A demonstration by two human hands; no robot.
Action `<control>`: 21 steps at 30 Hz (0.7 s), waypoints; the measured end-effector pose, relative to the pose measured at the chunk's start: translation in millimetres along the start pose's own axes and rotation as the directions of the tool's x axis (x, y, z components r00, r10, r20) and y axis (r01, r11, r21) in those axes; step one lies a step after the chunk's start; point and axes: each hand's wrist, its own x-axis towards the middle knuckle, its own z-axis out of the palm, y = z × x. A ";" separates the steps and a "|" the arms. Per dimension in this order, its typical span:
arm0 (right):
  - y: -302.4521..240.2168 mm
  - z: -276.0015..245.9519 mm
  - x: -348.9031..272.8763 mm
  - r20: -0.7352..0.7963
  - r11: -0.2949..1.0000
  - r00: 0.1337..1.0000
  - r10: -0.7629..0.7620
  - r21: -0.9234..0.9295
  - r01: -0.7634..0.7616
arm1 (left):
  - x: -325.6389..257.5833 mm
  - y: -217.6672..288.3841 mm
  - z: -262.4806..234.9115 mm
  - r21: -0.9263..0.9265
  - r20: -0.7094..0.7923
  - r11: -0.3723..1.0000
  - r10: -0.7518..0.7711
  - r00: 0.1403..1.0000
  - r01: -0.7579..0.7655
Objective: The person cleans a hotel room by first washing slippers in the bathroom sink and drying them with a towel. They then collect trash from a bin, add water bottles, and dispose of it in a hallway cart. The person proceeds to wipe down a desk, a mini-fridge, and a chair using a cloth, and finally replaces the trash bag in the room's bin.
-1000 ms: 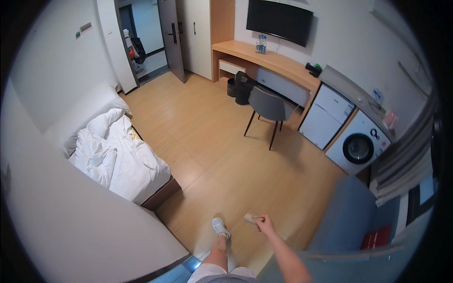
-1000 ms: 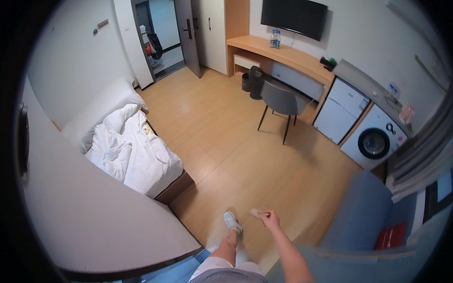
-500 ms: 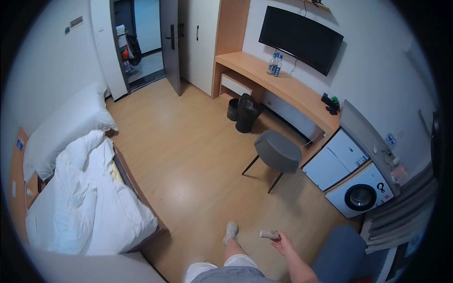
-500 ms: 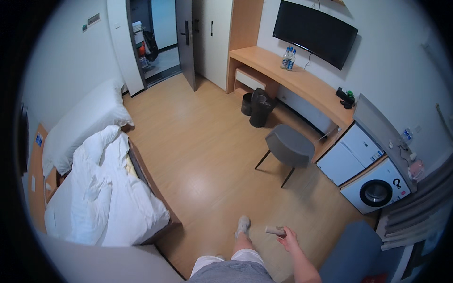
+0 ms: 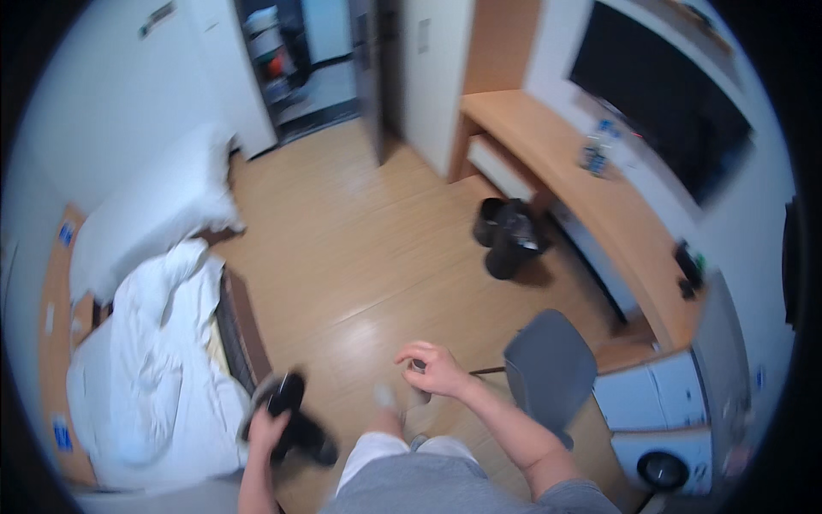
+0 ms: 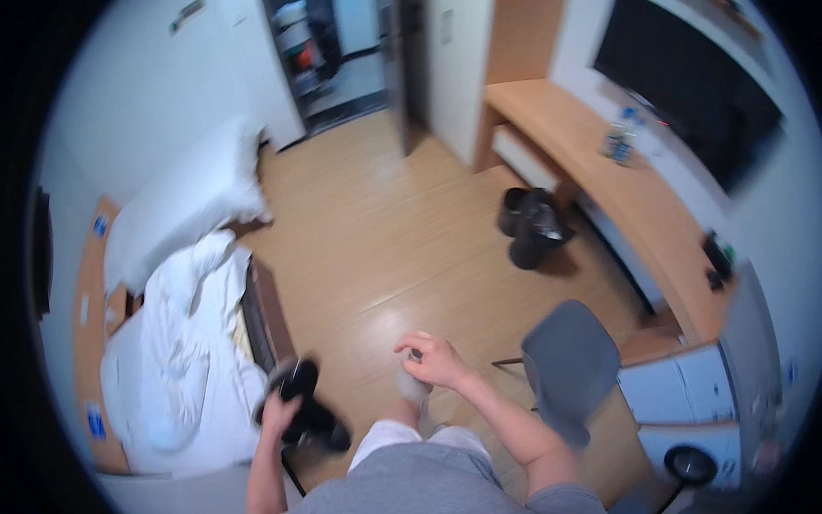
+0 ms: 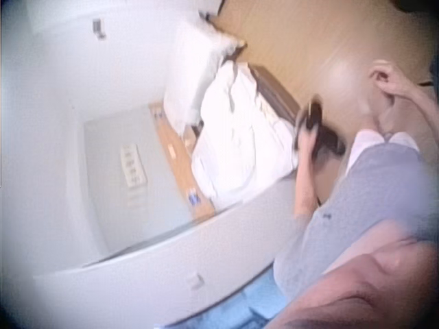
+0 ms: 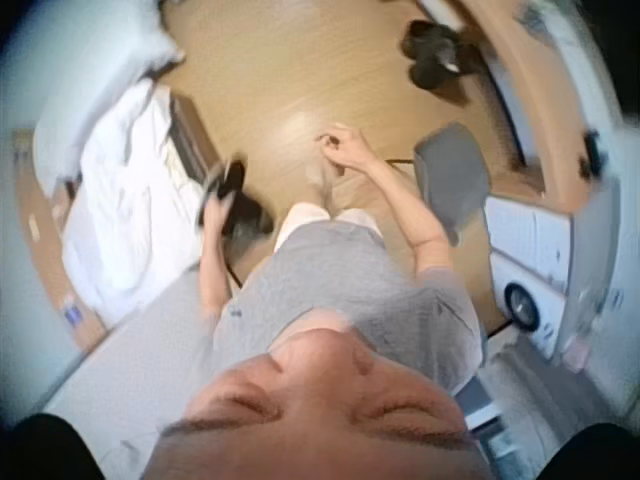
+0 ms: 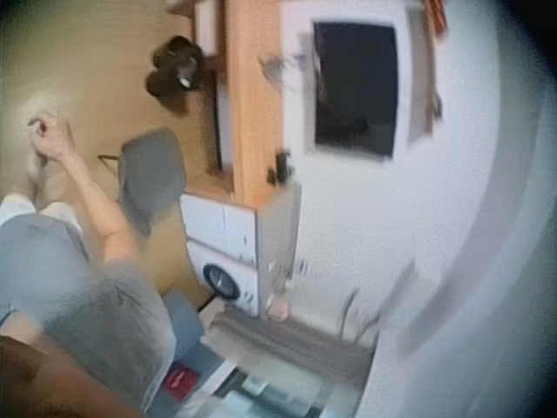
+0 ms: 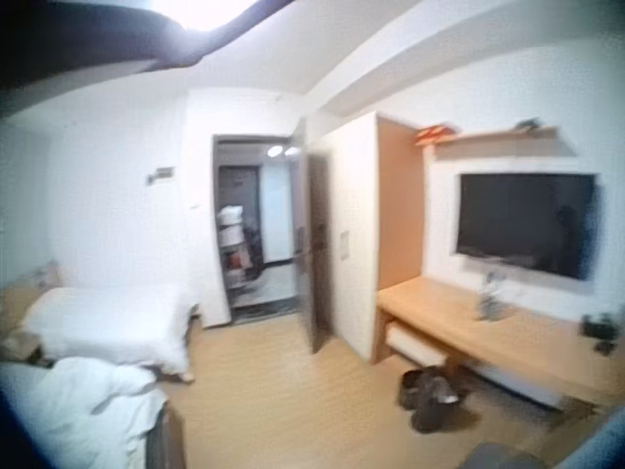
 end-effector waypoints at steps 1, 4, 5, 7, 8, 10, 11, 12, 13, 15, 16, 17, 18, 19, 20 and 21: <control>-2.3 -6.4 25.4 0.023 0.952 0.969 -0.246 -0.180 0.246 | 39.6 47.2 8.7 -0.060 -0.031 0.994 0.084 0.996 -0.086; -2.7 -35.2 93.9 0.225 0.775 0.855 -0.466 -0.363 0.518 | 133.6 164.5 35.0 -0.329 -0.059 0.910 0.248 0.967 -0.254; -3.1 -51.3 115.5 0.250 0.780 0.870 -0.426 -0.386 0.493 | 165.5 196.9 37.2 -0.397 -0.022 0.889 0.242 0.970 -0.230; 25.1 -84.9 157.1 0.175 0.758 0.883 -0.435 -0.458 0.464 | 213.8 257.5 42.5 -0.563 0.075 0.797 0.311 0.947 -0.217; 35.8 -109.7 167.7 0.146 0.773 0.904 -0.402 -0.475 0.420 | 232.0 288.1 52.8 -0.644 0.138 0.743 0.350 0.926 -0.185; 46.6 -156.4 184.0 0.085 0.798 0.942 -0.326 -0.510 0.322 | 269.9 347.4 72.8 -0.618 0.253 0.780 0.314 0.915 -0.097; 52.5 -171.9 191.7 0.132 0.789 0.950 -0.283 -0.531 0.309 | 286.5 371.2 79.2 -0.585 0.306 0.809 0.287 0.908 -0.058; 58.6 -186.0 198.8 0.179 0.781 0.955 -0.238 -0.550 0.297 | 315.4 383.4 98.7 -0.497 0.320 0.864 0.264 0.910 -0.076; 64.7 -200.8 206.7 0.225 0.770 0.955 -0.195 -0.568 0.291 | 336.3 401.8 110.5 -0.448 0.352 0.888 0.284 0.892 -0.106; 88.3 -237.0 223.0 0.119 0.818 0.981 -0.153 -0.542 0.193 | 375.7 442.7 137.0 -0.361 0.416 0.915 0.330 0.847 -0.179; 101.4 -258.6 229.8 0.044 0.843 0.993 -0.112 -0.525 0.118 | 389.9 463.5 146.8 -0.427 0.508 0.900 0.318 0.801 -0.086; 114.5 -281.0 237.7 -0.026 0.864 0.997 -0.070 -0.501 0.048 | 408.0 478.3 158.8 -0.422 0.508 0.892 0.379 0.774 -0.161; 127.1 -304.4 247.7 -0.046 0.898 0.999 -0.004 -0.440 -0.017 | 427.1 491.4 169.6 -0.418 0.504 0.878 0.437 0.745 -0.232; 143.4 -323.3 257.5 -0.079 0.899 0.990 0.114 -0.416 -0.137 | 446.0 504.7 182.4 -0.414 0.500 0.859 0.491 0.713 -0.301; 161.4 -342.2 269.2 -0.111 0.904 0.986 0.123 -0.399 -0.157 | 464.4 517.5 197.2 -0.513 0.547 0.837 0.491 0.678 -0.192; 181.2 -361.2 282.5 -0.137 0.908 0.982 0.129 -0.382 -0.173 | 483.8 525.4 213.4 -0.524 0.544 0.840 0.458 0.703 -0.142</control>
